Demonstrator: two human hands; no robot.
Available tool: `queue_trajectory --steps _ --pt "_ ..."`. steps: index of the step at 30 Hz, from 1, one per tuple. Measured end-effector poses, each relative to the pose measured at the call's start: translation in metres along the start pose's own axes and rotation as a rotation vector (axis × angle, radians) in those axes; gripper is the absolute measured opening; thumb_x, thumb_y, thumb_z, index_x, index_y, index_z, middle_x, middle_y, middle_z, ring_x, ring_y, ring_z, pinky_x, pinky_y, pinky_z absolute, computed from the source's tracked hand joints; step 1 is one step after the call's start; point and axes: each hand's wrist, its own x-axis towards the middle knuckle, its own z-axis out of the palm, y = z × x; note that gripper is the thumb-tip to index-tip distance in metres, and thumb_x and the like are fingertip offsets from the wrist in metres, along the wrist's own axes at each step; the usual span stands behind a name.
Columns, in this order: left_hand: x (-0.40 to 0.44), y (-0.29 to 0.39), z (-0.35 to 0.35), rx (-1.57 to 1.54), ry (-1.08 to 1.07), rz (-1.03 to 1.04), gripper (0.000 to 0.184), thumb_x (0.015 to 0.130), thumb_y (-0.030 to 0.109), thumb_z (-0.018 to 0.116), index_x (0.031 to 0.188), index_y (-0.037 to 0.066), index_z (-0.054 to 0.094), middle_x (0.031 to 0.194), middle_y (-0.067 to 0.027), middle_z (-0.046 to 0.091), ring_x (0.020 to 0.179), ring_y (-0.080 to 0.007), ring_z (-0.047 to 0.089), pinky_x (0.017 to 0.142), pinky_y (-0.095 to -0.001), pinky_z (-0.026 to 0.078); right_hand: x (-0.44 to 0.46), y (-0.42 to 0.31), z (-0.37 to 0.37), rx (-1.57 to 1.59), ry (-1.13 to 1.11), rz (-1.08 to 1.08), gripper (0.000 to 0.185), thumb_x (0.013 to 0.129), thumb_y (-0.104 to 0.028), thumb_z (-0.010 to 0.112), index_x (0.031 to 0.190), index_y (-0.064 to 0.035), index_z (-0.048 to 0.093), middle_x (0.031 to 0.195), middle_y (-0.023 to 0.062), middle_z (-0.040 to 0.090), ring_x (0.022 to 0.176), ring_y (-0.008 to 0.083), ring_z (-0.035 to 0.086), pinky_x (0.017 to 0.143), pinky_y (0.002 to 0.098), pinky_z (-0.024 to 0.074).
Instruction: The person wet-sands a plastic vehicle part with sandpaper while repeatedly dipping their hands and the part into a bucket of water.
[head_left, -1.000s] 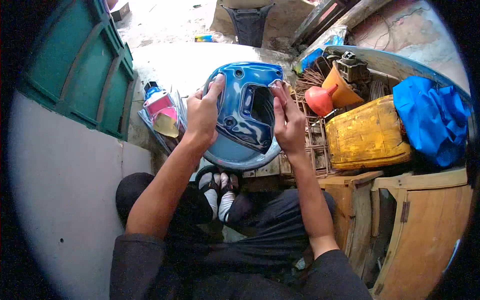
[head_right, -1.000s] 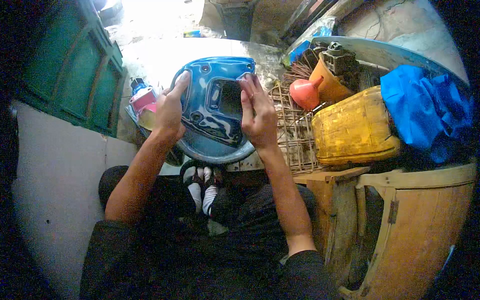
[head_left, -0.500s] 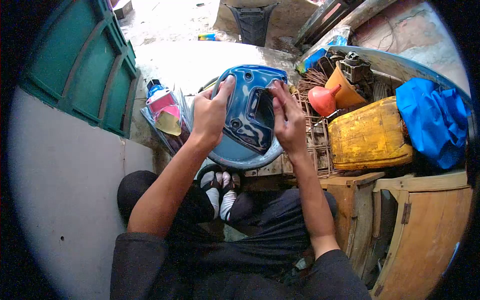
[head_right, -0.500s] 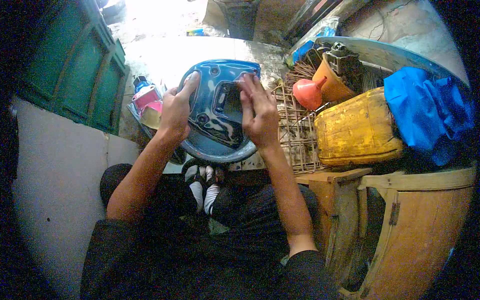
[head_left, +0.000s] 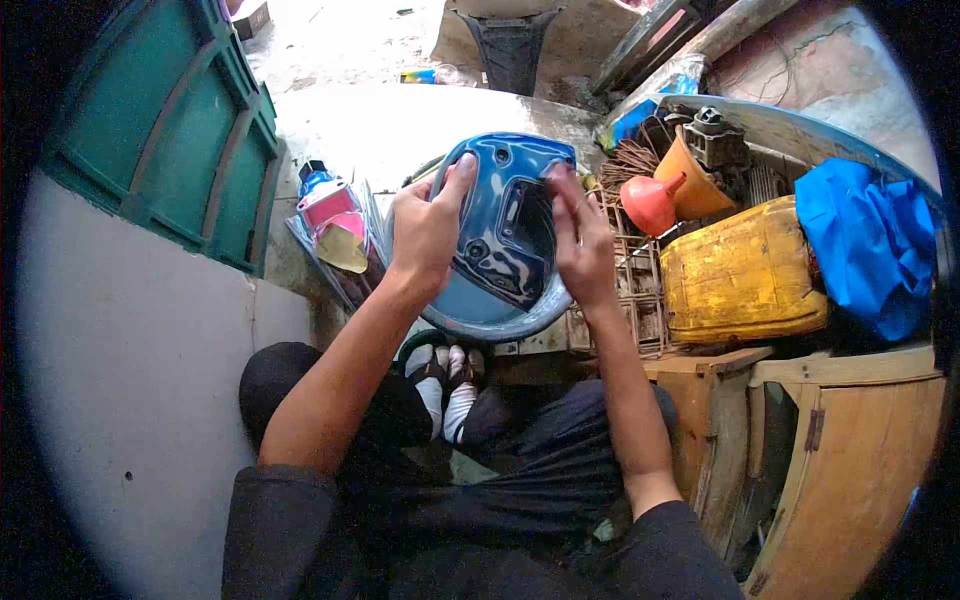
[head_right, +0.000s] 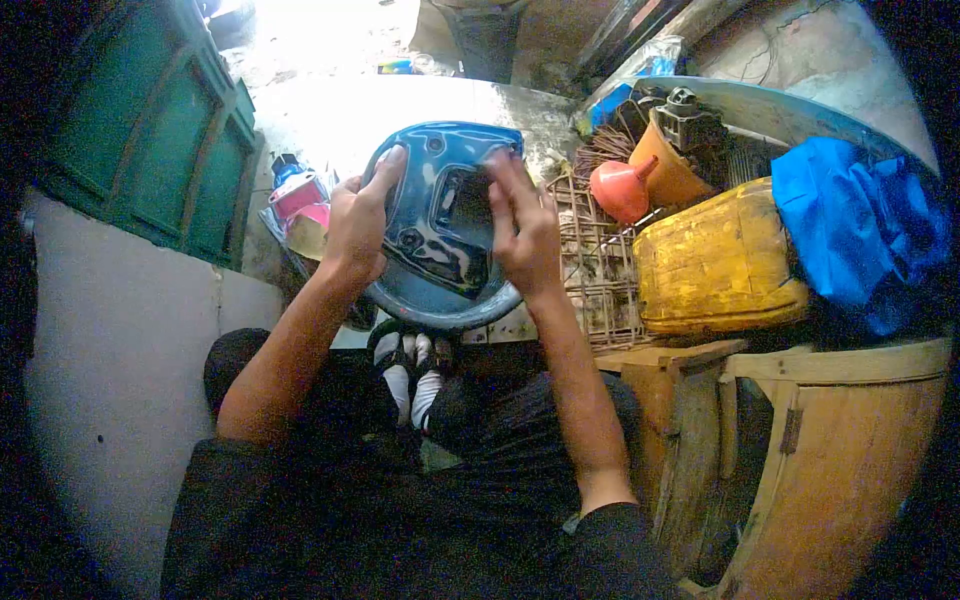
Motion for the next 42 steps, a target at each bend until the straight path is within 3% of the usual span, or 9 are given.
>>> queue_trajectory --steps 3,7,11,14,27,29,33,38,42 --pt "-0.002 -0.004 -0.001 -0.006 -0.015 -0.006 0.024 0.1 0.027 0.066 0.094 0.004 0.073 0.083 0.0007 0.069 0.066 -0.0033 0.058 0.06 -0.0194 0.046 0.002 0.011 0.001 0.234 0.012 0.372 0.034 0.103 -0.019 0.052 0.134 -0.0079 0.062 0.142 0.0147 0.059 0.138 0.0341 0.049 0.117 0.0534 0.0301" --pt "0.006 -0.003 -0.005 -0.008 -0.013 -0.009 0.025 0.1 0.027 0.066 0.094 0.004 0.073 0.082 0.0003 0.069 0.067 -0.0039 0.06 0.061 -0.0195 0.047 -0.002 -0.002 0.0 0.082 0.001 0.025 0.037 0.105 -0.022 0.05 0.139 -0.0131 0.059 0.14 0.0178 0.059 0.137 0.0355 0.05 0.115 0.0574 0.0292" --pt "0.003 -0.003 -0.004 0.027 -0.019 -0.005 0.025 0.099 0.028 0.066 0.092 0.004 0.072 0.08 0.0011 0.068 0.066 -0.004 0.058 0.06 -0.0202 0.046 0.001 0.012 0.0 0.31 -0.006 0.454 0.04 0.105 -0.024 0.05 0.142 -0.0095 0.056 0.143 0.0175 0.057 0.138 0.0349 0.048 0.116 0.0564 0.0283" --pt "0.0 0.007 0.002 -0.02 0.023 -0.01 0.026 0.099 0.028 0.066 0.092 0.004 0.072 0.08 0.0008 0.068 0.065 -0.0042 0.058 0.059 -0.0207 0.046 -0.002 -0.006 -0.001 0.05 -0.032 -0.004 0.041 0.106 -0.027 0.048 0.142 -0.0096 0.056 0.144 0.0173 0.056 0.14 0.0347 0.047 0.117 0.0549 0.0276" --pt "0.0 -0.001 -0.003 0.026 0.01 0.0 0.026 0.099 0.027 0.067 0.095 0.002 0.073 0.082 -0.0009 0.07 0.066 -0.0048 0.06 0.06 -0.0208 0.047 -0.001 0.015 0.007 0.294 0.041 0.29 0.035 0.104 -0.021 0.051 0.138 -0.0152 0.061 0.145 0.0149 0.056 0.141 0.0352 0.045 0.117 0.0499 0.0312" --pt "0.001 0.003 -0.001 0.016 0.016 0.0 0.026 0.099 0.027 0.067 0.096 0.002 0.073 0.082 -0.0011 0.07 0.066 -0.0051 0.061 0.06 -0.0211 0.048 -0.003 -0.004 0.005 0.1 -0.012 0.003 0.035 0.104 -0.021 0.051 0.137 -0.0131 0.061 0.144 0.0167 0.056 0.14 0.0383 0.045 0.114 0.0415 0.0372" --pt "0.0 -0.001 -0.001 0.018 0.032 0.018 0.028 0.098 0.029 0.068 0.097 0.001 0.072 0.083 -0.0024 0.071 0.068 -0.0064 0.062 0.062 -0.0215 0.05 0.001 0.008 0.008 0.264 0.008 0.178 0.037 0.103 -0.02 0.054 0.139 -0.0135 0.06 0.145 0.0175 0.055 0.141 0.0393 0.043 0.114 0.0413 0.0367" --pt "0.004 -0.003 -0.002 0.02 0.076 0.043 0.032 0.096 0.031 0.07 0.097 0.0 0.072 0.084 -0.0038 0.071 0.069 -0.0077 0.063 0.063 -0.0224 0.051 -0.003 -0.004 0.006 0.108 -0.063 -0.063 0.037 0.103 -0.019 0.054 0.139 -0.0103 0.059 0.144 0.0189 0.055 0.141 0.0378 0.044 0.115 0.0415 0.0371" --pt "-0.002 0.003 0.001 0.009 0.044 0.006 0.032 0.096 0.032 0.07 0.097 0.0 0.072 0.086 -0.0049 0.071 0.071 -0.0087 0.065 0.065 -0.0236 0.053 0.003 0.009 0.006 0.336 0.022 0.307 0.036 0.102 -0.013 0.054 0.137 -0.0108 0.06 0.143 0.0232 0.055 0.139 0.0367 0.047 0.114 0.0436 0.0384"
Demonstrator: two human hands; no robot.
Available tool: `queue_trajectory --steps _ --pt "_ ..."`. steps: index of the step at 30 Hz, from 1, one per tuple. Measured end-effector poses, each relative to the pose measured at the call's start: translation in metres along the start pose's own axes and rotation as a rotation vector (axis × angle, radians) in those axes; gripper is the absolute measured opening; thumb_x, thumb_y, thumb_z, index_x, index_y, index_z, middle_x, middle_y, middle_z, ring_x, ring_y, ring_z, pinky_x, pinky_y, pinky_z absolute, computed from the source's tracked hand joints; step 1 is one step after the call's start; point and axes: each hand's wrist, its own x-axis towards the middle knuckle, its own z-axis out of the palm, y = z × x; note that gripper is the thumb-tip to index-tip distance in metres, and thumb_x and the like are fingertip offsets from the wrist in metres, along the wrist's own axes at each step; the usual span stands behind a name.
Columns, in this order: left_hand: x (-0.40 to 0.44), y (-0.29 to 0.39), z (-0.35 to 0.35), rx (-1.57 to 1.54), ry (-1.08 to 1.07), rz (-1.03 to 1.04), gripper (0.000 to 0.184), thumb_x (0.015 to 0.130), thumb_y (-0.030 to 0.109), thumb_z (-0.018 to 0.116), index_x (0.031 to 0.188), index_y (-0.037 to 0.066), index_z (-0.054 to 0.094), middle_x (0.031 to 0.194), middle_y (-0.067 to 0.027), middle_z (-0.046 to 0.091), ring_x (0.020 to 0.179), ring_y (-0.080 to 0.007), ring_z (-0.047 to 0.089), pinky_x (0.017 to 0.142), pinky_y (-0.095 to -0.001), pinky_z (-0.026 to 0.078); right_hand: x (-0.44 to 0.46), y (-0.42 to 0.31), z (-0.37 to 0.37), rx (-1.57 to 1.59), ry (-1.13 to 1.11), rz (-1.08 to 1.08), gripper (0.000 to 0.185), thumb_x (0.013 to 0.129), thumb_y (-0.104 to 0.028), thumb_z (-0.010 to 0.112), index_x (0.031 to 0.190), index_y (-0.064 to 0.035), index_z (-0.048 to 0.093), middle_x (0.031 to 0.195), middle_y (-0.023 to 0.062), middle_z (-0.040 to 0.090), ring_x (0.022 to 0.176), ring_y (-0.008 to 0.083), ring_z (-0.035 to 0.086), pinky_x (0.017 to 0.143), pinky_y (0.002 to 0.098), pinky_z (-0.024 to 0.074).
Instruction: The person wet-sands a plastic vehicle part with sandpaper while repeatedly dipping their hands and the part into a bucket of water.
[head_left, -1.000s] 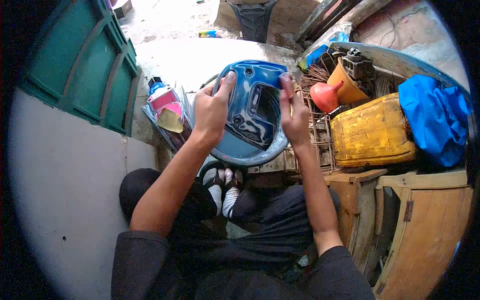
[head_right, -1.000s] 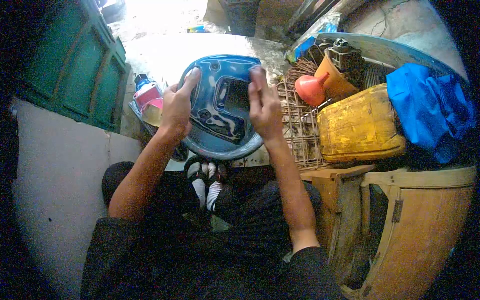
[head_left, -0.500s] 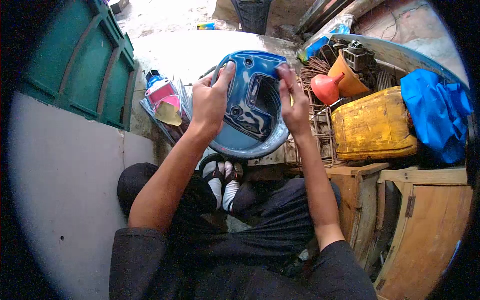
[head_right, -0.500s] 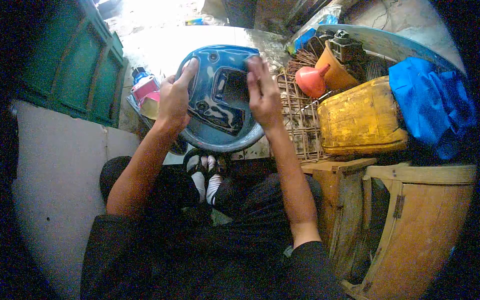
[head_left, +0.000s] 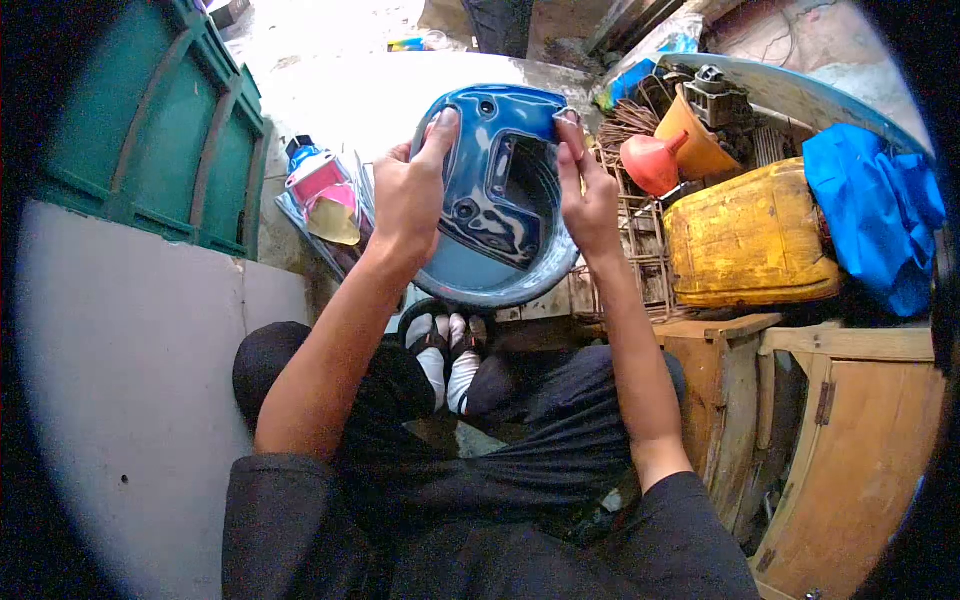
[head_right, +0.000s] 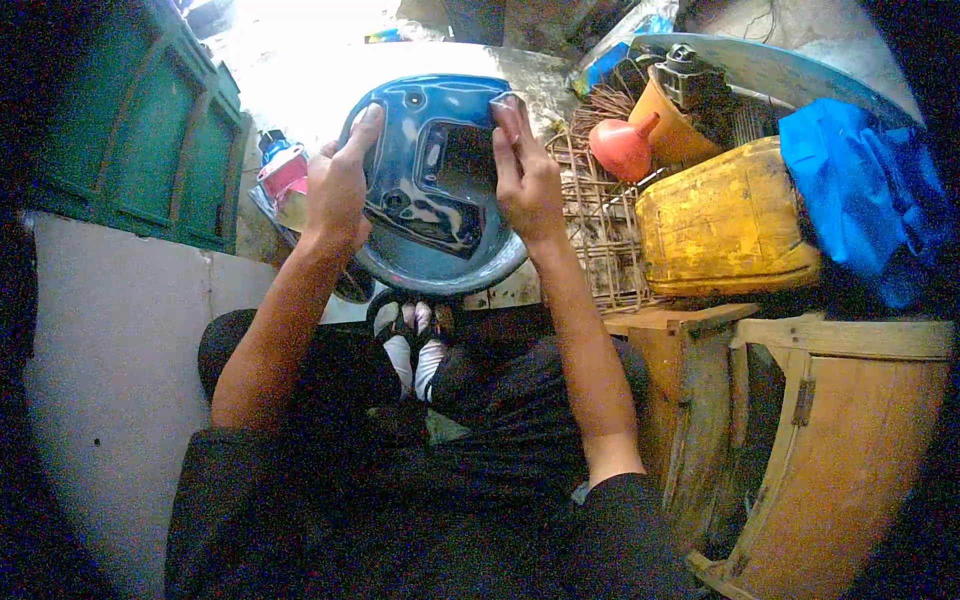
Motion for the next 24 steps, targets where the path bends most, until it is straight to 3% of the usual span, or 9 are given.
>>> queue_trajectory --steps 3,4,7,8,11,15,16,19,24 --pt "0.002 0.005 0.001 -0.008 0.023 0.02 0.032 0.096 0.032 0.07 0.097 0.0 0.072 0.087 -0.0056 0.072 0.072 -0.0093 0.066 0.066 -0.024 0.054 -0.01 -0.013 0.002 -0.25 -0.043 -0.428 0.035 0.102 -0.013 0.054 0.137 -0.0088 0.06 0.143 0.0219 0.055 0.135 0.0375 0.051 0.112 0.0413 0.0408" --pt "0.003 0.007 0.0 -0.028 0.012 0.012 0.032 0.096 0.032 0.07 0.097 0.0 0.072 0.087 -0.0057 0.072 0.073 -0.0096 0.066 0.066 -0.0241 0.054 -0.008 -0.012 0.003 -0.249 -0.047 -0.426 0.035 0.102 -0.013 0.054 0.137 -0.0088 0.06 0.143 0.0219 0.055 0.135 0.0375 0.051 0.112 0.0413 0.0408" --pt "0.0 0.001 -0.001 -0.011 0.007 -0.005 0.031 0.096 0.031 0.071 0.097 0.0 0.072 0.087 -0.0061 0.072 0.073 -0.0103 0.067 0.066 -0.0242 0.054 -0.002 -0.003 0.002 -0.001 -0.017 -0.048 0.036 0.103 -0.016 0.054 0.138 -0.0098 0.06 0.144 0.0192 0.055 0.137 0.0377 0.049 0.114 0.0434 0.0377" --pt "0.0 0.002 0.0 0.023 0.012 0.003 0.031 0.095 0.031 0.071 0.097 0.0 0.072 0.088 -0.0064 0.072 0.073 -0.0106 0.067 0.066 -0.0243 0.054 -0.002 -0.002 0.001 0.0 -0.016 -0.052 0.036 0.103 -0.016 0.054 0.138 -0.0098 0.06 0.144 0.0192 0.055 0.137 0.0377 0.049 0.114 0.0434 0.0377" --pt "0.001 0.004 0.001 -0.012 0.022 0.02 0.031 0.095 0.03 0.071 0.097 -0.001 0.072 0.088 -0.0068 0.072 0.073 -0.0106 0.067 0.066 -0.024 0.054 -0.005 -0.006 0.001 -0.215 -0.023 -0.343 0.036 0.104 -0.018 0.052 0.138 -0.0088 0.059 0.143 0.0222 0.055 0.136 0.0385 0.05 0.112 0.0408 0.0403" --pt "0.005 -0.002 -0.005 -0.023 -0.025 0.006 0.032 0.095 0.03 0.071 0.098 -0.001 0.072 0.088 -0.0071 0.072 0.073 -0.0107 0.067 0.066 -0.0239 0.054 0.005 -0.003 0.0 -0.096 0.056 -0.093 0.036 0.103 -0.019 0.054 0.137 -0.0089 0.06 0.141 0.0202 0.057 0.137 0.0382 0.049 0.115 0.0467 0.0352" --pt "0.006 -0.003 -0.006 0.013 -0.018 0.022 0.032 0.095 0.03 0.071 0.098 -0.002 0.072 0.088 -0.0071 0.072 0.073 -0.0108 0.067 0.066 -0.024 0.054 0.001 -0.003 0.0 -0.099 0.056 -0.084 0.036 0.103 -0.019 0.054 0.137 -0.0089 0.06 0.141 0.0202 0.057 0.137 0.0382 0.049 0.115 0.0467 0.0352" --pt "0.004 0.001 0.0 0.016 0.007 0.055 0.033 0.095 0.031 0.071 0.099 -0.002 0.072 0.089 -0.0076 0.072 0.073 -0.0111 0.067 0.066 -0.0243 0.054 -0.008 -0.009 0.003 -0.22 0.005 -0.329 0.033 0.102 -0.019 0.056 0.132 -0.0083 0.063 0.141 0.0187 0.058 0.136 0.0411 0.049 0.115 0.0488 0.0344" --pt "0.005 -0.001 -0.002 0.045 0.017 0.049 0.035 0.095 0.031 0.071 0.098 -0.003 0.071 0.088 -0.0082 0.072 0.072 -0.0114 0.066 0.066 -0.0251 0.054 0.0 0.004 -0.001 -0.252 0.039 -0.195 0.036 0.102 -0.022 0.056 0.135 -0.0106 0.062 0.144 0.014 0.057 0.14 0.0406 0.045 0.115 0.0543 0.031"
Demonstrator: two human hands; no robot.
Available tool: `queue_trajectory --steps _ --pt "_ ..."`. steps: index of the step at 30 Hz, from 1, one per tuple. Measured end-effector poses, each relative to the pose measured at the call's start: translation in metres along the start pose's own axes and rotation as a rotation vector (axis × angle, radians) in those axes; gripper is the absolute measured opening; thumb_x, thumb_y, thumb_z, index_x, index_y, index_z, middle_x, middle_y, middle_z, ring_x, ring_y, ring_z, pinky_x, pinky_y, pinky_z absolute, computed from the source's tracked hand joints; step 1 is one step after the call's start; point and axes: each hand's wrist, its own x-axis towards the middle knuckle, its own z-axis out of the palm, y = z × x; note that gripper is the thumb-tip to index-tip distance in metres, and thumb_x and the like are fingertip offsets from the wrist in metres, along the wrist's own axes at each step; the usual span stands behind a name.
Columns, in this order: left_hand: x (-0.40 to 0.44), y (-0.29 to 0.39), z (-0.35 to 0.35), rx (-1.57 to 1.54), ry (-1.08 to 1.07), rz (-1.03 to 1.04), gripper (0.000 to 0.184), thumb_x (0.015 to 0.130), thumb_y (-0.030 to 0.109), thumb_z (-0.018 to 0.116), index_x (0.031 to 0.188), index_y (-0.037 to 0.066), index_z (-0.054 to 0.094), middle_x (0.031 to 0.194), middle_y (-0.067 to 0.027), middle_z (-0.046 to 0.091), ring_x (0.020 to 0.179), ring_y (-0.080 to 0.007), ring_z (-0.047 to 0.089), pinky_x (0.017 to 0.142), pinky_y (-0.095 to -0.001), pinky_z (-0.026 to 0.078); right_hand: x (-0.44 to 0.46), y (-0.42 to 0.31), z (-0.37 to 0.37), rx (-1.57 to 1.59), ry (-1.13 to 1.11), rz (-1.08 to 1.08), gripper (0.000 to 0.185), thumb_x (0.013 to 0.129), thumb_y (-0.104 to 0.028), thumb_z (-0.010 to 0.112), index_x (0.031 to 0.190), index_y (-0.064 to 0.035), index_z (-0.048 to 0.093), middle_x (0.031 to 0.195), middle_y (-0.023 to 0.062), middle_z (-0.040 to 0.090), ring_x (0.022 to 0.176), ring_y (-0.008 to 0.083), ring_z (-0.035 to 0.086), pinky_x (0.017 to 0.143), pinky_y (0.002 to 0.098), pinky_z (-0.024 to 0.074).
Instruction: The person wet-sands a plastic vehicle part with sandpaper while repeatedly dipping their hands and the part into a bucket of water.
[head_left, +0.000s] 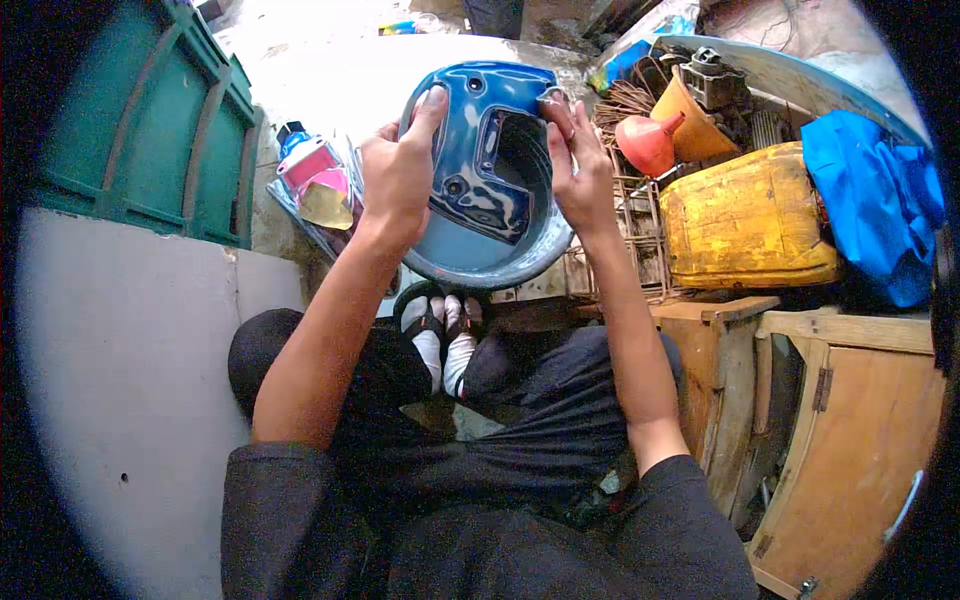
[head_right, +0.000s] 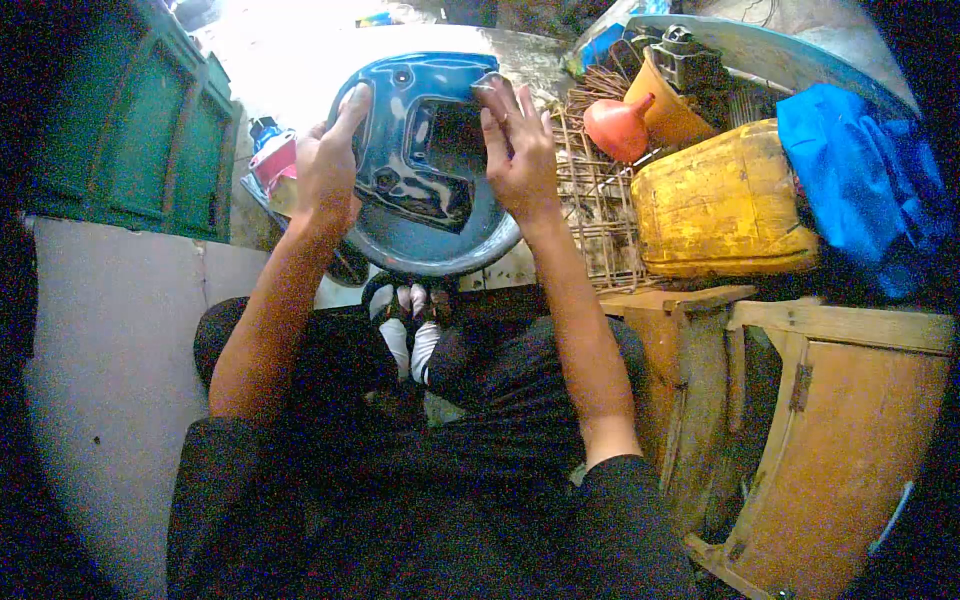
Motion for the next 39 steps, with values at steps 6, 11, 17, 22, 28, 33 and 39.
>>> queue_trajectory --steps 6,11,17,22,28,33,39 --pt "0.0 -0.001 0.0 -0.045 -0.006 -0.014 0.035 0.095 0.032 0.071 0.099 -0.003 0.07 0.088 -0.0079 0.072 0.072 -0.0116 0.066 0.065 -0.0253 0.054 -0.002 0.0 0.006 0.043 -0.017 -0.031 0.036 0.103 -0.027 0.053 0.137 -0.0171 0.062 0.146 0.0109 0.056 0.14 0.0442 0.043 0.115 0.0583 0.0287" --pt "-0.001 0.004 0.001 -0.047 -0.023 0.003 0.034 0.095 0.032 0.072 0.099 -0.002 0.07 0.089 -0.0077 0.072 0.074 -0.0117 0.067 0.067 -0.0253 0.054 -0.002 -0.009 -0.001 0.047 -0.054 -0.031 0.036 0.104 -0.028 0.052 0.136 -0.0141 0.063 0.152 0.0139 0.049 0.141 0.0457 0.04 0.117 0.0557 0.0284" --pt "-0.003 0.006 0.002 -0.053 -0.014 -0.032 0.034 0.094 0.032 0.072 0.1 -0.002 0.07 0.09 -0.0078 0.072 0.075 -0.0117 0.067 0.069 -0.0255 0.055 -0.001 -0.006 -0.001 0.132 0.002 -0.104 0.041 0.095 -0.026 0.069 0.134 -0.0129 0.064 0.142 0.0203 0.043 0.129 0.0393 0.048 0.111 0.0479 0.0391" --pt "0.001 0.001 0.001 -0.081 -0.031 -0.024 0.033 0.094 0.031 0.072 0.099 -0.002 0.071 0.09 -0.0074 0.072 0.075 -0.0113 0.066 0.069 -0.0255 0.054 -0.003 -0.007 0.007 -0.073 0.116 -0.164 0.048 0.093 -0.029 0.071 0.138 -0.0143 0.061 0.135 0.0235 0.043 0.126 0.0376 0.048 0.106 0.0456 0.0421" --pt "-0.002 0.001 0.001 -0.034 -0.026 -0.043 0.033 0.094 0.031 0.072 0.098 -0.002 0.071 0.091 -0.0074 0.072 0.074 -0.0113 0.066 0.068 -0.0257 0.055 -0.004 0.003 0.009 0.176 0.002 0.131 0.042 0.1 -0.03 0.06 0.14 -0.0185 0.059 0.119 0.0237 0.054 0.114 0.0372 0.052 0.099 0.0426 0.0448" --pt "0.001 0.003 0.0 -0.108 -0.022 -0.053 0.036 0.094 0.032 0.072 0.101 -0.003 0.07 0.091 -0.009 0.072 0.074 -0.0126 0.067 0.069 -0.0266 0.056 -0.003 0.0 0.012 0.202 0.0 0.12 0.034 0.103 -0.023 0.057 0.135 -0.0138 0.063 0.098 0.0175 0.061 0.092 0.0316 0.058 0.082 0.0418 0.0479" --pt "-0.006 0.007 0.003 -0.038 -0.043 -0.059 0.037 0.094 0.033 0.073 0.101 -0.003 0.07 0.091 -0.0091 0.072 0.074 -0.0134 0.068 0.068 -0.0274 0.056 -0.006 0.008 0.008 0.213 0.036 0.168 0.023 0.101 -0.02 0.06 0.114 -0.0043 0.071 0.083 0.0142 0.06 0.082 0.0277 0.059 0.074 0.0412 0.0454"
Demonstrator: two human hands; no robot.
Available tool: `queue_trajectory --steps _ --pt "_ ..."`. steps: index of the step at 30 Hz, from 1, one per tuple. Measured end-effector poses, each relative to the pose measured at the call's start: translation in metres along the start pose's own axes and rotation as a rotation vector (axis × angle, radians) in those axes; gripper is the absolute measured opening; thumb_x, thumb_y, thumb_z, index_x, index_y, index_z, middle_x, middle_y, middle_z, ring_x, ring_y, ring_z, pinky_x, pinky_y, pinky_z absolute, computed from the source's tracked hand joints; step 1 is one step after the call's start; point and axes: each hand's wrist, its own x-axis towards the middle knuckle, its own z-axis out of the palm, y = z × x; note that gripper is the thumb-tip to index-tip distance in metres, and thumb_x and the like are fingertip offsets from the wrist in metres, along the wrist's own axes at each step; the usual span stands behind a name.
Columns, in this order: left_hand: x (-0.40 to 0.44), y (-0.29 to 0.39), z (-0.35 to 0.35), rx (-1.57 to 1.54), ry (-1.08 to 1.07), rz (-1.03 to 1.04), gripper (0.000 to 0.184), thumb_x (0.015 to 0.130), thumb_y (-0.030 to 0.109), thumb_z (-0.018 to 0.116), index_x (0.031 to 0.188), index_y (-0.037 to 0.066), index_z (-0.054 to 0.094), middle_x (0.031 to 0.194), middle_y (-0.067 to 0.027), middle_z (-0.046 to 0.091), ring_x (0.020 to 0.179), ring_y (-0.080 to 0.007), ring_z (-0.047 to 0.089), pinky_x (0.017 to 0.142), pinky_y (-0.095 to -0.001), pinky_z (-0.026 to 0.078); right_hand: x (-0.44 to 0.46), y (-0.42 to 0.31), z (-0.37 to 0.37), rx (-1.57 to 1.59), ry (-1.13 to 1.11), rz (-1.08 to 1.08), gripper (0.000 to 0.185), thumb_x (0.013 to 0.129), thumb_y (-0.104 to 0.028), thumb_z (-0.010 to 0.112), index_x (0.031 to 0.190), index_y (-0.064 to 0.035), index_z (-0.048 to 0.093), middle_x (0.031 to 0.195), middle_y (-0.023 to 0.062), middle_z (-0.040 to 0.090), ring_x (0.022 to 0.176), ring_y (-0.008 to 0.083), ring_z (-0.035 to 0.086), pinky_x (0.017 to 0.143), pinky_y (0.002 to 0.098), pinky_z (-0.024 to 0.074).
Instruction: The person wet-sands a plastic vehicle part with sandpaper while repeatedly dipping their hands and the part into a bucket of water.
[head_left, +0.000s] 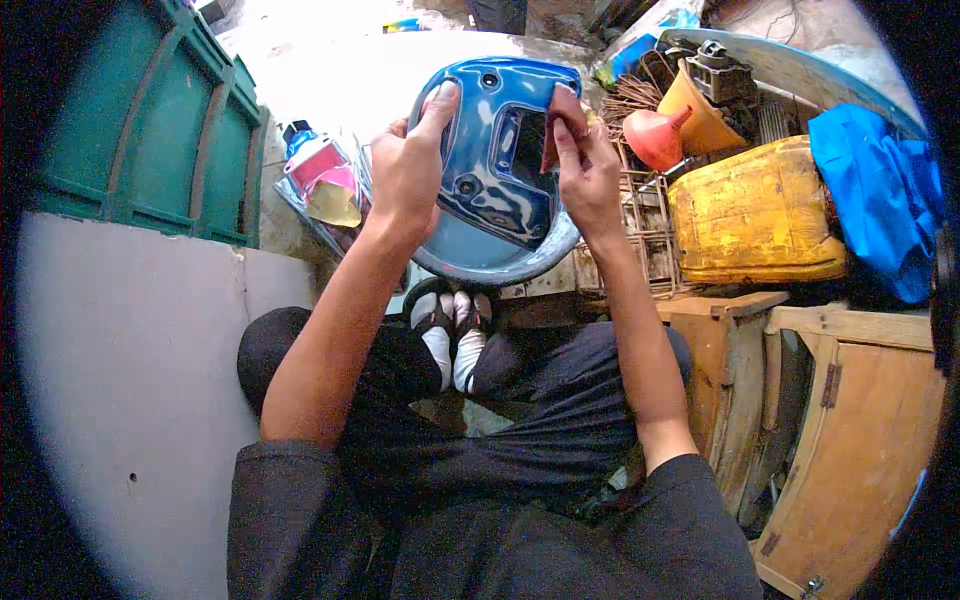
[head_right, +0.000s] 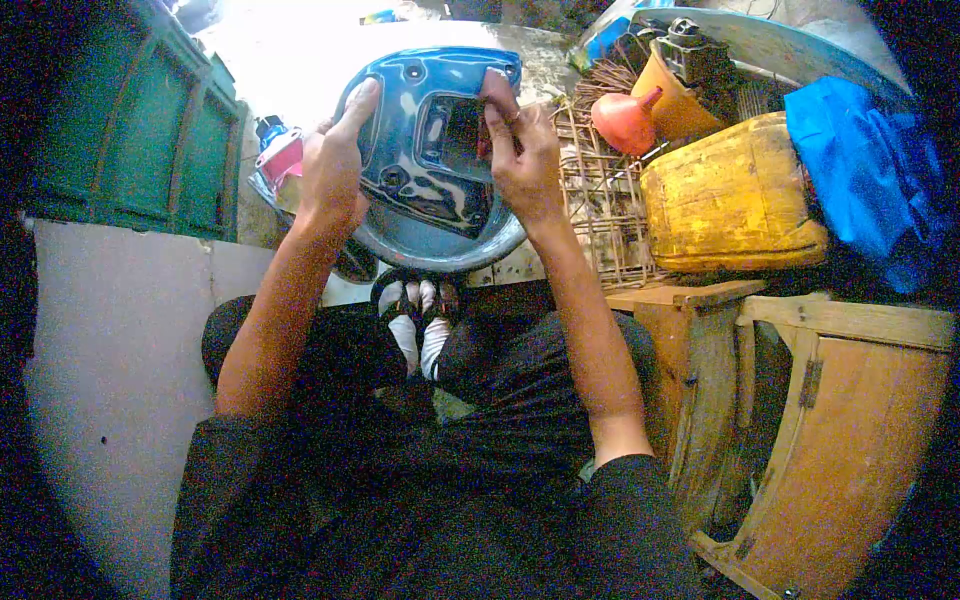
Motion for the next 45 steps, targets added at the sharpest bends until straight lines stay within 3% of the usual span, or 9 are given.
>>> queue_trajectory --steps 3,7,11,15,18,27,29,33,45 --pt "0.0 -0.003 0.001 0.009 0.009 -0.001 0.035 0.094 0.032 0.072 0.101 -0.003 0.07 0.091 -0.0089 0.072 0.074 -0.013 0.068 0.068 -0.0272 0.056 0.011 0.004 -0.005 0.099 0.054 0.209 0.021 0.1 -0.016 0.062 0.115 -0.0061 0.072 0.082 0.0137 0.06 0.082 0.0264 0.059 0.072 0.0404 0.0451" --pt "0.004 -0.003 -0.001 -0.009 -0.01 0.036 0.033 0.095 0.03 0.071 0.102 -0.002 0.07 0.091 -0.0084 0.072 0.073 -0.0126 0.067 0.066 -0.027 0.056 0.0 -0.005 0.0 -0.015 -0.01 -0.144 0.026 0.098 -0.013 0.062 0.122 -0.0097 0.071 0.08 0.0143 0.063 0.071 0.0265 0.058 0.069 0.0395 0.047" --pt "-0.001 -0.002 -0.001 -0.012 0.012 0.007 0.03 0.096 0.028 0.07 0.102 -0.001 0.071 0.091 -0.0077 0.072 0.074 -0.0127 0.067 0.068 -0.0267 0.056 0.01 0.009 -0.01 0.101 -0.016 0.227 0.034 0.095 -0.008 0.065 0.128 -0.0134 0.069 0.092 0.0114 0.065 0.083 0.0252 0.059 0.074 0.0386 0.0478" --pt "0.005 0.0 -0.002 -0.117 0.025 -0.003 0.031 0.096 0.028 0.07 0.103 -0.002 0.07 0.091 -0.008 0.072 0.075 -0.0141 0.068 0.071 -0.029 0.057 0.002 -0.012 -0.002 0.007 -0.022 -0.282 0.031 0.096 -0.009 0.063 0.127 -0.0128 0.069 0.082 0.0109 0.06 0.078 0.0238 0.059 0.071 0.0372 0.0471" --pt "0.005 -0.003 -0.002 -0.078 0.034 -0.008 0.031 0.095 0.028 0.071 0.103 -0.002 0.07 0.092 -0.0087 0.072 0.075 -0.015 0.069 0.072 -0.0304 0.058 0.015 0.005 -0.013 -0.026 -0.059 0.069 0.033 0.095 -0.01 0.064 0.127 -0.0151 0.07 0.087 0.0129 0.059 0.082 0.0265 0.059 0.079 0.0339 0.0491" --pt "0.004 -0.004 -0.004 -0.063 0.025 0.002 0.031 0.094 0.029 0.072 0.102 -0.002 0.07 0.093 -0.0091 0.073 0.076 -0.0143 0.069 0.07 -0.0296 0.057 0.004 -0.001 -0.005 0.095 -0.044 -0.099 0.025 0.098 -0.017 0.064 0.12 -0.0097 0.072 0.088 0.0117 0.063 0.087 0.0227 0.062 0.076 0.0362 0.0484" --pt "0.002 -0.002 -0.001 -0.032 0.049 0.005 0.031 0.094 0.028 0.072 0.102 -0.002 0.07 0.093 -0.0091 0.073 0.076 -0.0143 0.069 0.07 -0.0295 0.057 0.008 0.009 -0.011 0.19 -0.048 0.276 0.026 0.097 -0.016 0.066 0.122 -0.0113 0.072 0.086 0.0102 0.061 0.085 0.0198 0.06 0.075 0.0344 0.0467" --pt "0.006 -0.005 -0.003 -0.12 0.039 -0.025 0.031 0.094 0.027 0.073 0.103 -0.002 0.07 0.092 -0.0087 0.072 0.076 -0.0142 0.068 0.069 -0.0292 0.056 0.0 -0.001 -0.009 -0.032 -0.083 -0.091 0.028 0.098 -0.016 0.065 0.124 -0.0088 0.07 0.087 0.0074 0.064 0.082 0.0183 0.061 0.072 0.0325 0.0477" --pt "0.004 -0.006 -0.003 -0.085 0.011 -0.06 0.031 0.095 0.029 0.071 0.103 -0.002 0.069 0.097 -0.0086 0.071 0.082 -0.0142 0.067 0.075 -0.0279 0.056 0.003 -0.016 -0.016 -0.04 -0.006 -0.132 0.027 0.098 -0.017 0.065 0.123 -0.011 0.071 0.084 0.0131 0.058 0.079 0.0253 0.06 0.074 0.0379 0.0475"
